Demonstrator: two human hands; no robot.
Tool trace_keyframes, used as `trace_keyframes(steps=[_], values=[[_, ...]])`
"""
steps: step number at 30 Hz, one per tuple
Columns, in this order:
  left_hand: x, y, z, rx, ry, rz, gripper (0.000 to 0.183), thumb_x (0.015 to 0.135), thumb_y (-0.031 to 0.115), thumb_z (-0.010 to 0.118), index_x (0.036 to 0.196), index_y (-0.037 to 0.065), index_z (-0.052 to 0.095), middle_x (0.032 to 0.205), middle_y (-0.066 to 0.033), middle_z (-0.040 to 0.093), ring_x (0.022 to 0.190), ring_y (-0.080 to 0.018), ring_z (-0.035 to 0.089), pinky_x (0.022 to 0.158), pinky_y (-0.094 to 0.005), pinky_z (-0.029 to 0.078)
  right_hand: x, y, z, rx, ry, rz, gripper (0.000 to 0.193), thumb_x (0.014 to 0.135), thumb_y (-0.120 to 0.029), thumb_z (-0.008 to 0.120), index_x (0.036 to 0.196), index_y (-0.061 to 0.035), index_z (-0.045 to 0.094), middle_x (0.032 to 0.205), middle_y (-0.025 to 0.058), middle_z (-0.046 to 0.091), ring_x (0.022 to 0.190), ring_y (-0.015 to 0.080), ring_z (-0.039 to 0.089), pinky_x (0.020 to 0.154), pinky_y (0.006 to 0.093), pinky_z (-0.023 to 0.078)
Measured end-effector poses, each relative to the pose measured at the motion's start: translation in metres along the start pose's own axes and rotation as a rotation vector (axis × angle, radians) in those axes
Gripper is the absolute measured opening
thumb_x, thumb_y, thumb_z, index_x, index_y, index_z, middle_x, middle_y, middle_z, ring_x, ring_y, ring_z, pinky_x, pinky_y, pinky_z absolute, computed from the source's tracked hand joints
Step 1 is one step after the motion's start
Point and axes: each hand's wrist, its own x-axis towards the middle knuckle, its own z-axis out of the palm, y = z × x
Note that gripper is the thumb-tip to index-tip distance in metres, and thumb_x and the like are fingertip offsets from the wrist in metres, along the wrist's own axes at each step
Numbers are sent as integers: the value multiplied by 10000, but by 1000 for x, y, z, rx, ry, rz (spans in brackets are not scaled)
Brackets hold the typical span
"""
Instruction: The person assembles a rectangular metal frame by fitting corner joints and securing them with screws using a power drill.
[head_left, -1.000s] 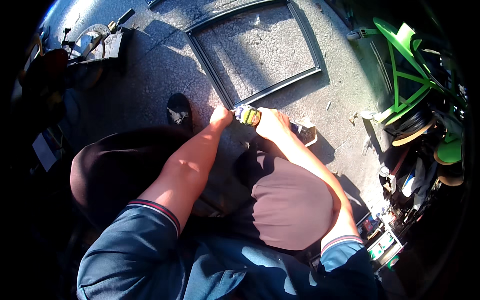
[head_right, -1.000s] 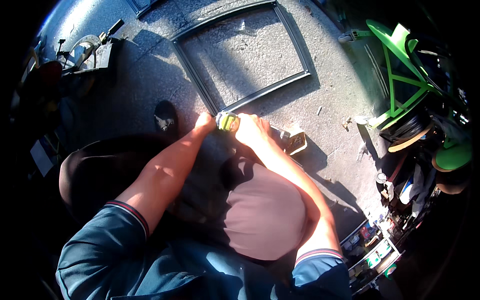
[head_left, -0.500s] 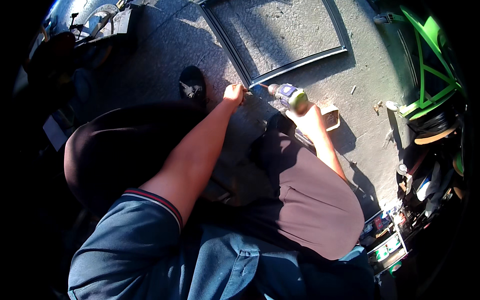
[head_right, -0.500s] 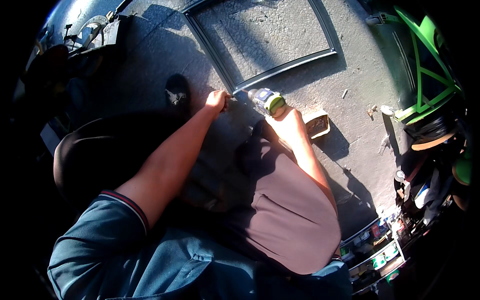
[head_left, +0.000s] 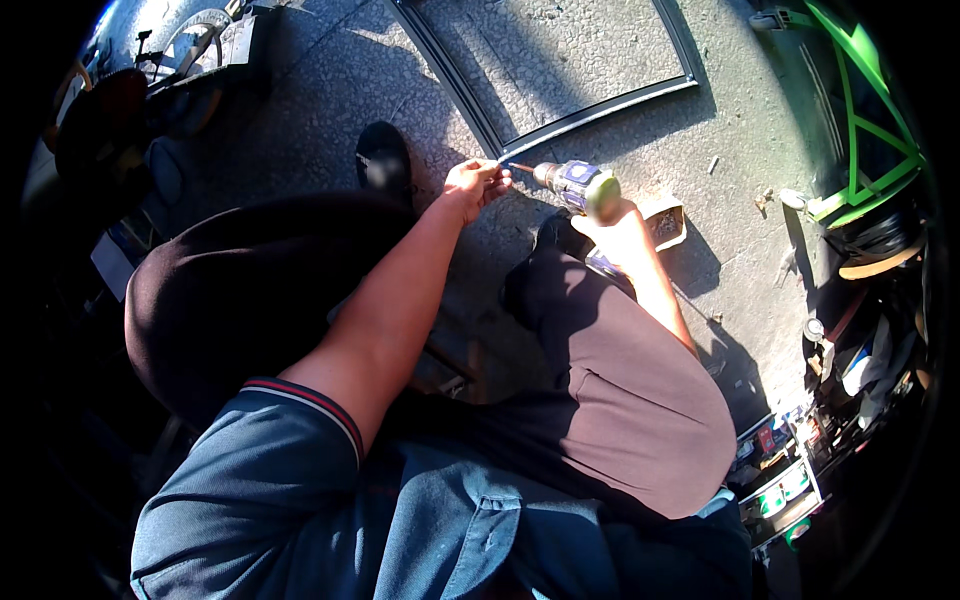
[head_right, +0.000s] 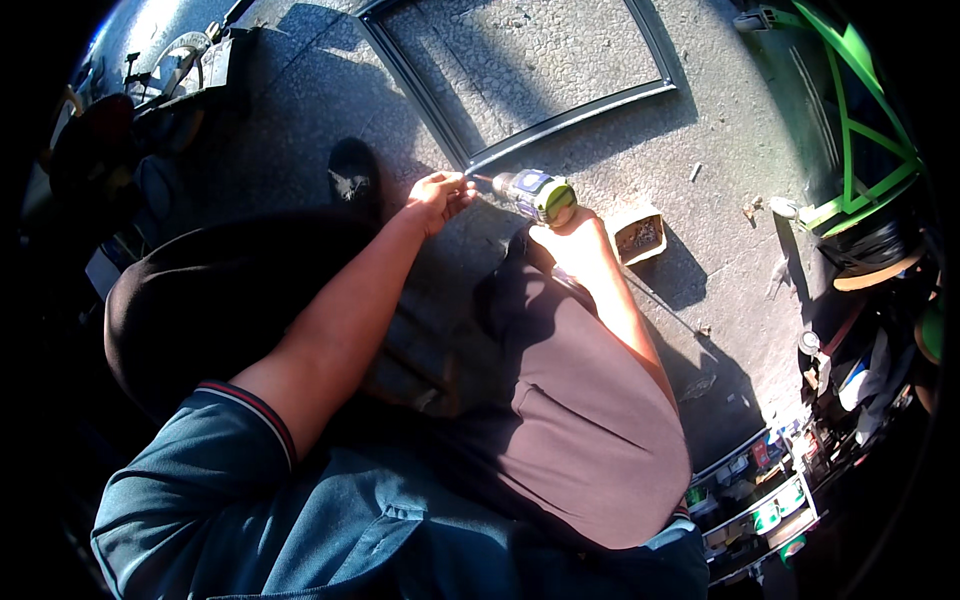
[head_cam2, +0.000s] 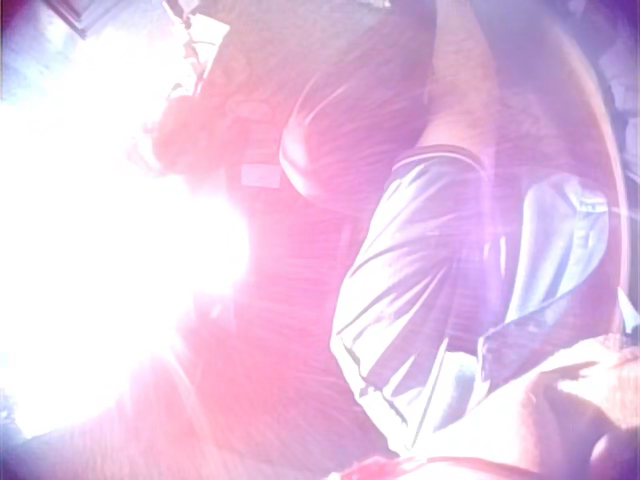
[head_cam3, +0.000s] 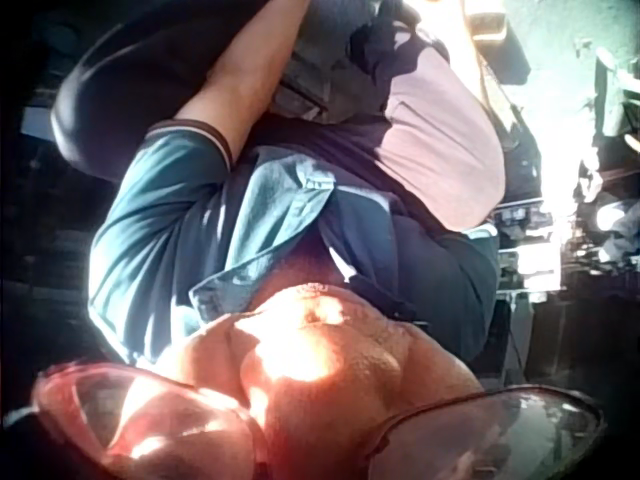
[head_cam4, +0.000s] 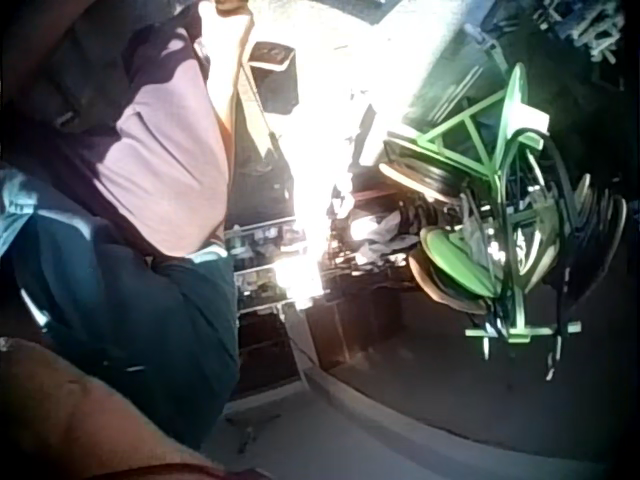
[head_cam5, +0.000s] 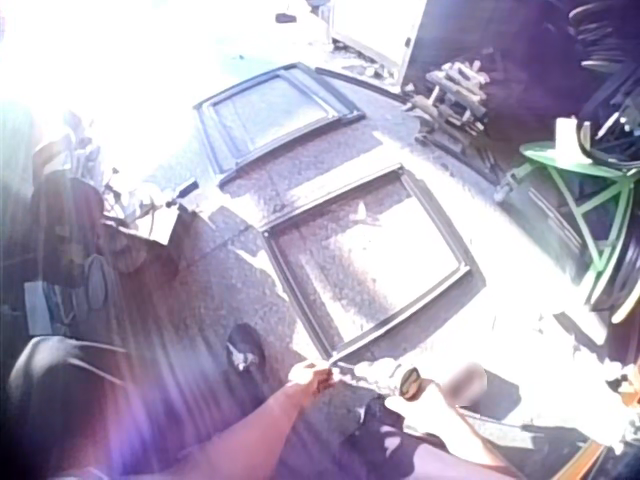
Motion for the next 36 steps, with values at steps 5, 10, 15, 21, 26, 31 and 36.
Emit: trace_keyframes(steps=[5, 10, 15, 21, 26, 31, 36], values=[[5, 1, -13, -44, -59, 22, 131, 971, 48, 604, 1093, 1, 601, 974, -122, 689, 846, -204, 703, 711, -272, 606, 7, -1, 11, 41, -51, 3, 411, 751, -258, 798, 1003, 51, 697, 914, 202, 731, 889, 282, 723, 787, 382, 552], [7, -3, 0, -146, -164, -5, 197, 955, 1, 591, 1151, -14, 593, 1020, -133, 681, 891, -200, 692, 763, -295, 600, 1, -10, 0, 26, -55, 39, 416, 756, -237, 803, 1035, 51, 693, 940, 202, 730, 907, 276, 720, 801, 376, 551], [7, 4, -4, -128, -197, -4, 218, 948, -34, 571, 1164, -14, 590, 1020, -137, 679, 870, -189, 676, 760, -293, 592, 1, -16, 4, 75, -63, 9, 416, 759, -222, 799, 1053, 51, 688, 952, 200, 729, 916, 273, 717, 807, 373, 549], [7, 5, -3, -139, -198, -12, 222, 949, -33, 569, 1164, 9, 603, 952, -91, 660, 796, -152, 629, 714, -281, 565, 1, -21, 4, 1, -36, 52, 403, 763, -222, 795, 1041, 50, 691, 937, 195, 730, 915, 268, 718, 798, 373, 548], [11, 5, -9, -177, -251, -38, 218, 954, -21, 559, 1163, 20, 607, 906, -58, 635, 771, -139, 604, 696, -271, 532, 4, -17, 5, 17, -65, 3, 337, 803, -143, 783, 1045, 72, 691, 860, 109, 715, 754, 163, 667, 674, 327, 526], [9, 5, -13, -230, -284, -45, 201, 957, -17, 538, 1140, 12, 616, 905, -54, 631, 774, -137, 592, 699, -268, 512, 8, -13, 10, 85, -86, 6, 337, 796, -140, 779, 1054, 60, 692, 881, 112, 720, 805, 185, 680, 720, 334, 530], [9, 5, -13, -327, -377, -73, 176, 963, 22, 554, 1125, -4, 618, 897, -58, 632, 768, -138, 590, 691, -274, 513, 3, -25, 8, 267, -108, 49, 221, 815, -85, 758, 992, 23, 682, 755, 19, 655, 572, 75, 580, 507, 242, 461]])
